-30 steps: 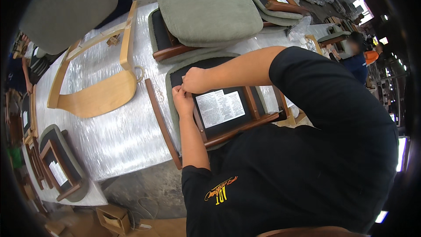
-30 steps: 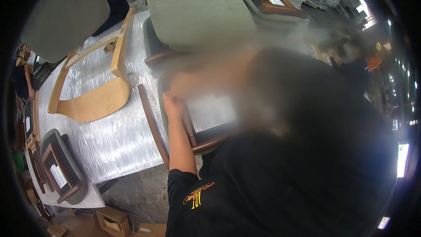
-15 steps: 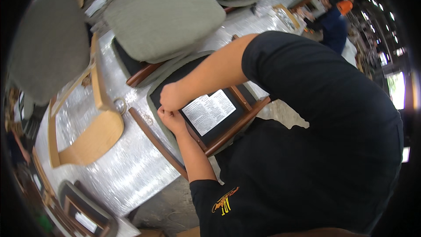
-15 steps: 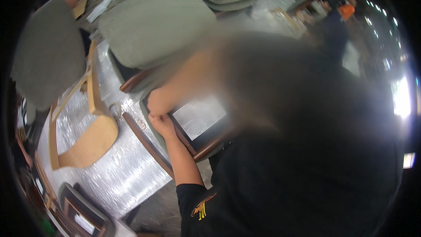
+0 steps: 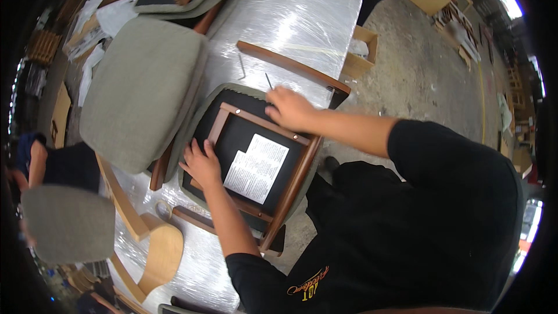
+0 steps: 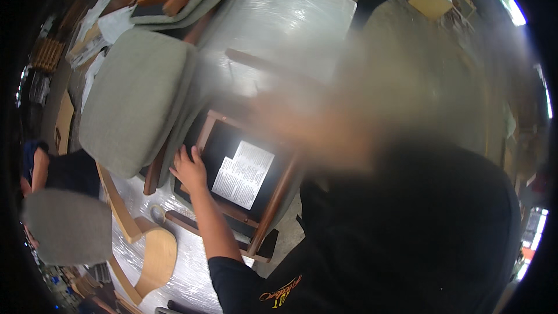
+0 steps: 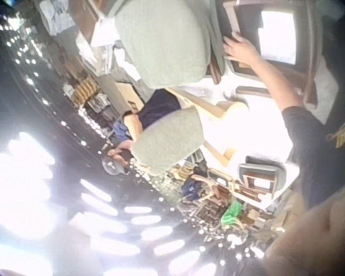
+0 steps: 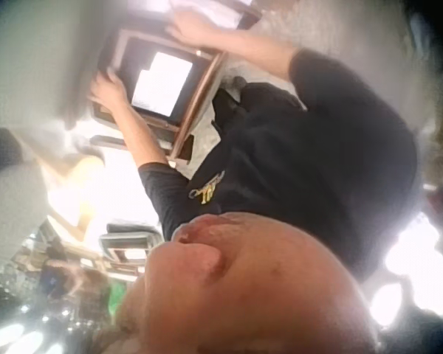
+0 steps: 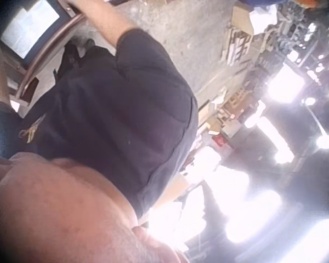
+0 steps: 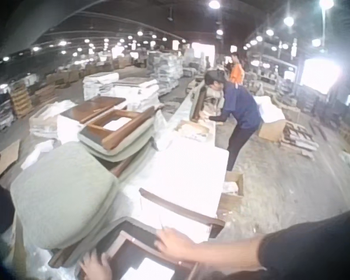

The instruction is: The person assembles wooden chairs by attaching legs to the seat frames and securing them with screws. They repeatedly flip the chairs, align the legs, and tighten fasteners using a screwdriver. The process is repeated for multiple chairs on a workbench.

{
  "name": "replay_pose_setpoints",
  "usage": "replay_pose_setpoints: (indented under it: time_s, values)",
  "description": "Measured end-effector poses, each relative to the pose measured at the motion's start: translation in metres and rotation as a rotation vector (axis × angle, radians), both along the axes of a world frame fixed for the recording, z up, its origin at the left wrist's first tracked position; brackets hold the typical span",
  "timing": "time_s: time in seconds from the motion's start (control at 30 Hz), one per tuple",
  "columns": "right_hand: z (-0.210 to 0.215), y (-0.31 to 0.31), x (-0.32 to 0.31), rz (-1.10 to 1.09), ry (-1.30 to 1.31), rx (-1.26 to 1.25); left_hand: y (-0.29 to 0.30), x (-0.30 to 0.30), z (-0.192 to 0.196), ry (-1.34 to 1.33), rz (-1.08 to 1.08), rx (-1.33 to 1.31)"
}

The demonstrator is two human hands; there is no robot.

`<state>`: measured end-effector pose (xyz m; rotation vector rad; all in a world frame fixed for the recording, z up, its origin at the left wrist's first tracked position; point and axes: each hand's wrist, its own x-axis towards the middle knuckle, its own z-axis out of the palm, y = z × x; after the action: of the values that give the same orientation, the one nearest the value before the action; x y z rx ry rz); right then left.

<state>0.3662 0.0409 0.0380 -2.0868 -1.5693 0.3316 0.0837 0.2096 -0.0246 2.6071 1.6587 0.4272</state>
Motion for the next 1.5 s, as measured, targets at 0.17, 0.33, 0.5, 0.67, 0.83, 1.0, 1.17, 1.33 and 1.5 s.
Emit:
replay_pose_setpoints:
  time_s: [0.17,0.33,0.5,0.67,0.83,1.0,1.17,1.33,1.5]
  values:
    - [-0.004,-0.121,-0.055,0.652,0.952,-0.455,0.040,0.028,0.003,0.022,0.179,-0.442]
    - [-0.029,-0.161,-0.088,0.252,1.096,-0.124,0.048,0.031,0.014,0.018,0.249,-0.530]
    - [-0.013,-0.159,-0.089,0.398,0.450,0.314,0.050,0.037,0.006,0.109,0.275,-0.557]
    - [-0.042,-0.139,-0.072,0.457,-0.136,0.213,0.040,0.033,0.008,0.082,0.235,-0.518]
    - [-0.052,-0.127,-0.066,0.659,-0.136,0.275,0.037,0.043,0.014,0.203,0.253,-0.483]
    - [-0.050,-0.134,-0.064,0.596,0.035,0.143,0.035,0.045,0.003,0.221,0.215,-0.477]
    - [-0.053,-0.143,-0.071,0.507,0.028,0.259,0.024,0.043,-0.001,0.119,0.095,-0.496]
    - [-0.030,-0.099,-0.013,0.064,0.505,0.148,-0.076,0.020,0.000,0.221,0.428,-0.088]
    - [-0.077,0.031,0.084,-0.288,0.195,-0.120,-0.182,-0.031,-0.014,-0.130,0.729,-0.371]
